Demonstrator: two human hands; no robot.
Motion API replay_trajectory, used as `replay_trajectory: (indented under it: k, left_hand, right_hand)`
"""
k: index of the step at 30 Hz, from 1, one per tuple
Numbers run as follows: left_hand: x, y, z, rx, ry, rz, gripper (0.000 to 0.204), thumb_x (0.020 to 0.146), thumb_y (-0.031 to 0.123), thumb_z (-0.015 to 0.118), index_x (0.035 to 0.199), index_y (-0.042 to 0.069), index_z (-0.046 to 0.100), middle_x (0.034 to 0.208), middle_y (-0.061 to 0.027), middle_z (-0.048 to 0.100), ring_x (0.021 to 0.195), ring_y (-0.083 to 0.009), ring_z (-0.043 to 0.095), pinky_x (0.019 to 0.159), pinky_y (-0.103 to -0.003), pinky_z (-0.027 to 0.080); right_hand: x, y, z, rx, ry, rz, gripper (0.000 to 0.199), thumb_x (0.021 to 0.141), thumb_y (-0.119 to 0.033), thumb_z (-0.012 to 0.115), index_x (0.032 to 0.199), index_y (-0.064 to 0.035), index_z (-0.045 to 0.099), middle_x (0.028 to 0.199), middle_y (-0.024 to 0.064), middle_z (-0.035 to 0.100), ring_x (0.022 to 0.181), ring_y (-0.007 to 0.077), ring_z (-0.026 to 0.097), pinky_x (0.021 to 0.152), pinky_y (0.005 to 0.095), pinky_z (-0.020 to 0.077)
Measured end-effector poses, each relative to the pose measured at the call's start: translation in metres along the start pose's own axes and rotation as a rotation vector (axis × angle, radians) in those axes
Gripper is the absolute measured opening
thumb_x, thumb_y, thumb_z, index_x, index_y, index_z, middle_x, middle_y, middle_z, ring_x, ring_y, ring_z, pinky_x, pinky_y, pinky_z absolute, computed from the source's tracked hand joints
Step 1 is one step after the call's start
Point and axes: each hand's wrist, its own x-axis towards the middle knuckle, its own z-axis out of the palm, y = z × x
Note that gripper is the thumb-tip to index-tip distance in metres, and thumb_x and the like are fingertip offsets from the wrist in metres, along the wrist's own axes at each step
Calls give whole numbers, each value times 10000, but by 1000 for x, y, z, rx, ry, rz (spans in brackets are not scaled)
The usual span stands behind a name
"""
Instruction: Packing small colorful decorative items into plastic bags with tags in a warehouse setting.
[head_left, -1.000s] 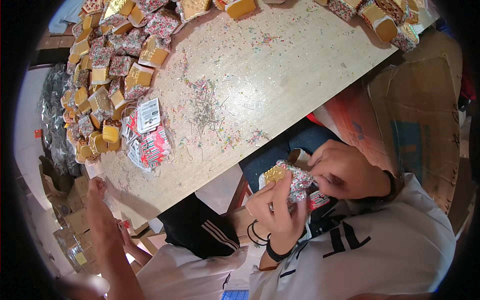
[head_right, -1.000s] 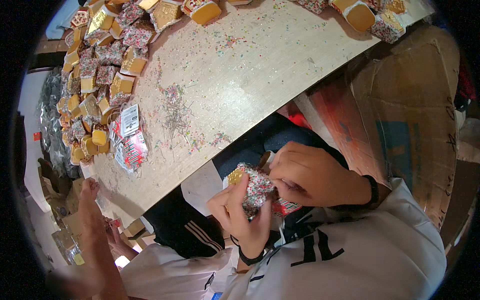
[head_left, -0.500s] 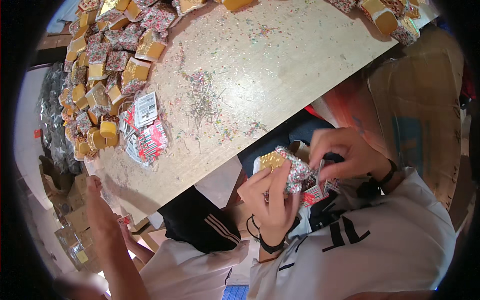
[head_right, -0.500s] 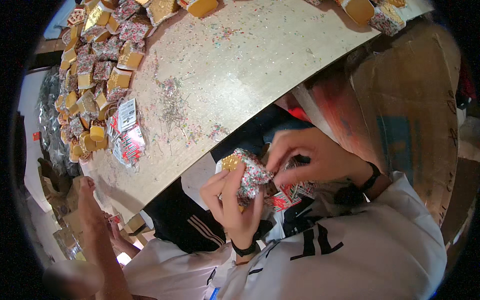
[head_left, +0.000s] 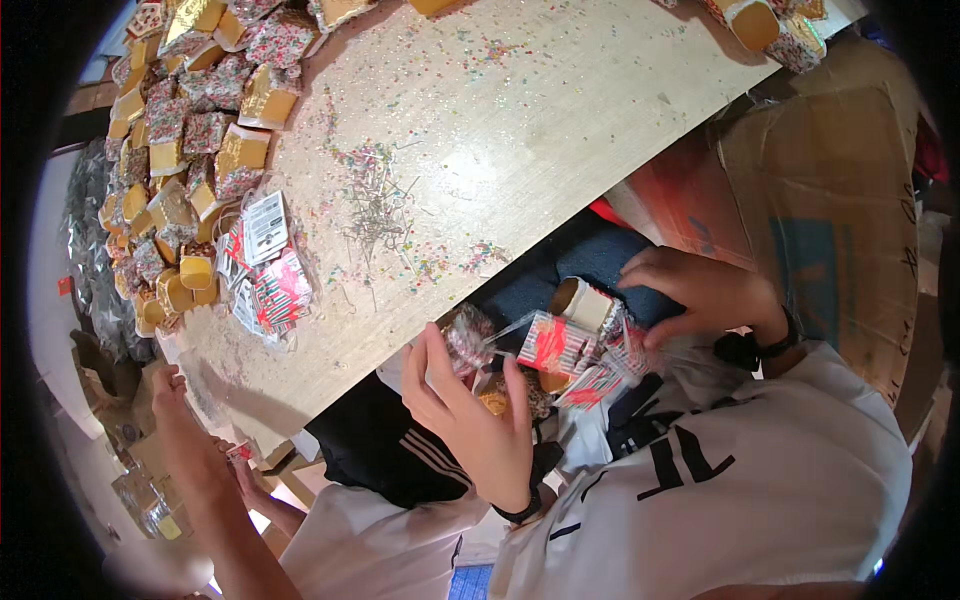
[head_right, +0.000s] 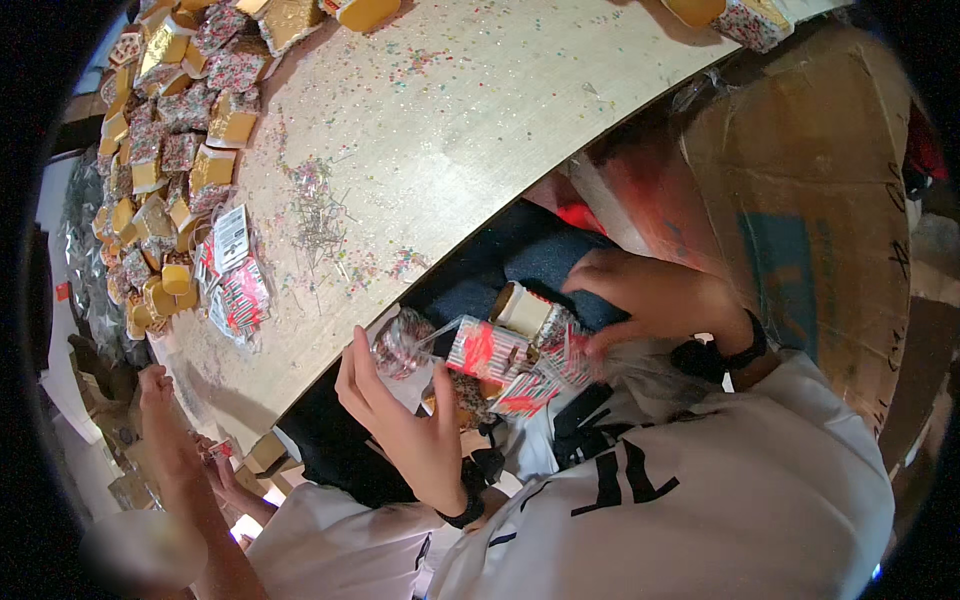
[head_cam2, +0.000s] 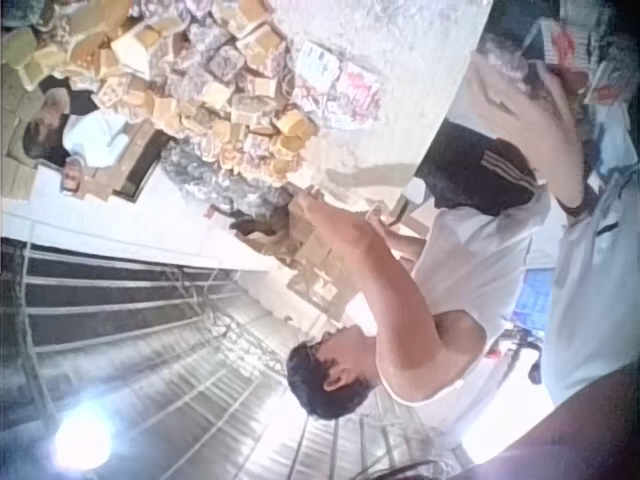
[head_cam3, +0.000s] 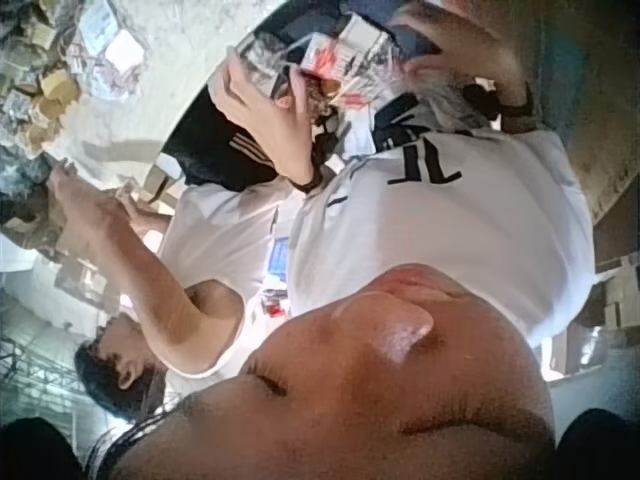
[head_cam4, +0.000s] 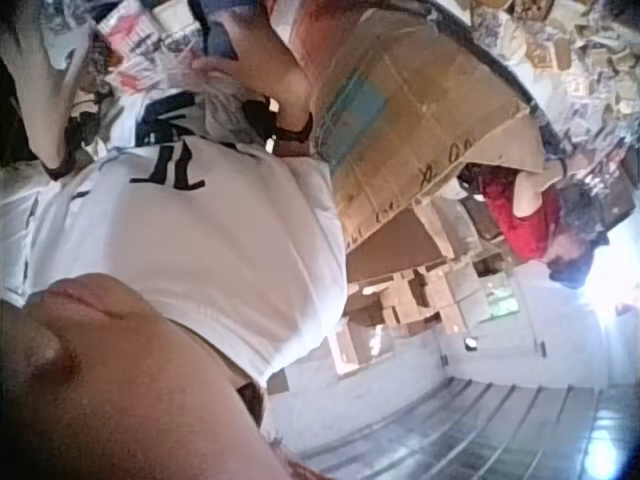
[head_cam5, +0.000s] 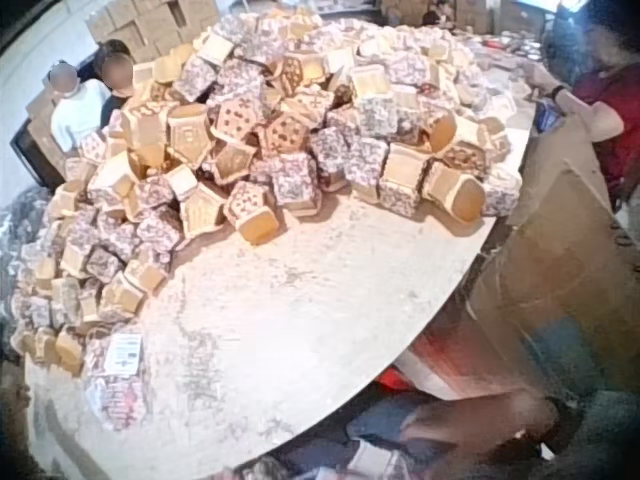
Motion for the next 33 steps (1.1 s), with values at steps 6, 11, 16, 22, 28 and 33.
replay_trajectory:
  k: [6, 11, 16, 22, 28, 33]
  left_hand:
    - [0, 2, 11, -209, -93, 167, 340, 797, -12, 606, 1135, 14, 585, 1105, -148, 555, 1083, -335, 516, 984, -415, 348]
    - [1, 9, 16, -73, -157, 244, 307, 768, 25, 638, 1068, 83, 619, 1092, -79, 572, 1078, -277, 535, 1033, -482, 281]
    - [1, 12, 16, -158, -208, 358, 255, 759, 45, 661, 1008, 90, 632, 979, -54, 599, 999, -253, 568, 1046, -497, 274]
    - [-9, 9, 20, -225, -303, 450, 205, 737, 112, 709, 931, 89, 645, 804, -33, 542, 783, -213, 539, 1004, -495, 334]
    - [-10, 4, 37, -319, -464, 468, 333, 759, 263, 697, 1035, 92, 622, 913, -64, 567, 915, -270, 535, 992, -476, 336]
    - [-3, 10, 25, -273, -534, 465, 441, 767, 330, 679, 1115, 85, 563, 971, -80, 545, 973, -265, 521, 995, -499, 329]
  right_hand:
    - [0, -8, 4, 140, -269, 133, 629, 722, -358, 756, 1146, 9, 471, 997, 172, 570, 957, 318, 557, 838, 391, 434]
    - [2, -22, 14, 70, -127, 193, 561, 761, -272, 739, 1132, 38, 455, 821, 163, 639, 733, 318, 615, 632, 355, 469]
    - [-1, -19, 17, 189, -155, 304, 485, 783, -229, 719, 1097, 35, 460, 731, 149, 643, 669, 304, 631, 581, 351, 465]
    - [-7, -14, 25, 337, -123, 390, 492, 808, -249, 715, 1129, 8, 444, 736, 142, 636, 657, 244, 635, 608, 328, 489]
    - [-20, -30, 54, 515, 68, 352, 916, 744, -290, 780, 1368, -5, 172, 806, 128, 580, 714, 203, 620, 633, 311, 501]
    - [-15, -37, 40, 455, 60, 325, 880, 785, -258, 745, 1382, -6, 150, 799, 113, 573, 703, 182, 605, 622, 301, 494]
